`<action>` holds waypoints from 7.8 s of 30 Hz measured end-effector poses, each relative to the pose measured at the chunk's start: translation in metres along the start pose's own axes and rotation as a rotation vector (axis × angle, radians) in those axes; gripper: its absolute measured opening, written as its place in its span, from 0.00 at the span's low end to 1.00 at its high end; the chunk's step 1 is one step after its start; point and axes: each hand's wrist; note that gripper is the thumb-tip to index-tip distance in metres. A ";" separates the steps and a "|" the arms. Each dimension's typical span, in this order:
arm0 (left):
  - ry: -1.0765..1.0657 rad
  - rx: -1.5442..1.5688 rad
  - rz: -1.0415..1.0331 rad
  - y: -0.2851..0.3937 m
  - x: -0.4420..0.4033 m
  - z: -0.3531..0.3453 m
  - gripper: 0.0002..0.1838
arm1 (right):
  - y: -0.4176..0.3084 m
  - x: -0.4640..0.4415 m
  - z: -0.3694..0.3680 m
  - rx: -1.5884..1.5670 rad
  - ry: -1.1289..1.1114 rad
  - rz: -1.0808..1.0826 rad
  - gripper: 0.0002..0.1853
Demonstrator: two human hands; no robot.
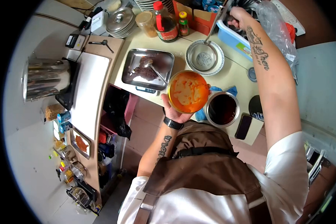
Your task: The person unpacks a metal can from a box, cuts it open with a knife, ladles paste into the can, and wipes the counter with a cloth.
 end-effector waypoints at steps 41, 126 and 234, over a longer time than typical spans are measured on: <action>0.707 -0.188 0.045 -0.018 0.101 0.189 0.19 | 0.227 0.321 -0.002 0.080 -0.035 0.128 0.16; 0.417 -1.735 0.145 0.140 0.202 0.140 0.17 | 0.117 0.316 -0.238 0.502 -0.116 0.397 0.13; 0.625 -0.189 0.049 0.339 0.113 0.112 0.21 | -0.086 0.412 -0.229 1.242 -0.214 0.843 0.27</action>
Point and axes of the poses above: each hand's wrist, its own x-axis away from the middle knuckle, its own z-axis out of the back of the hand, y = z × x, and after that the axes turned 4 degrees about -y, right-handed
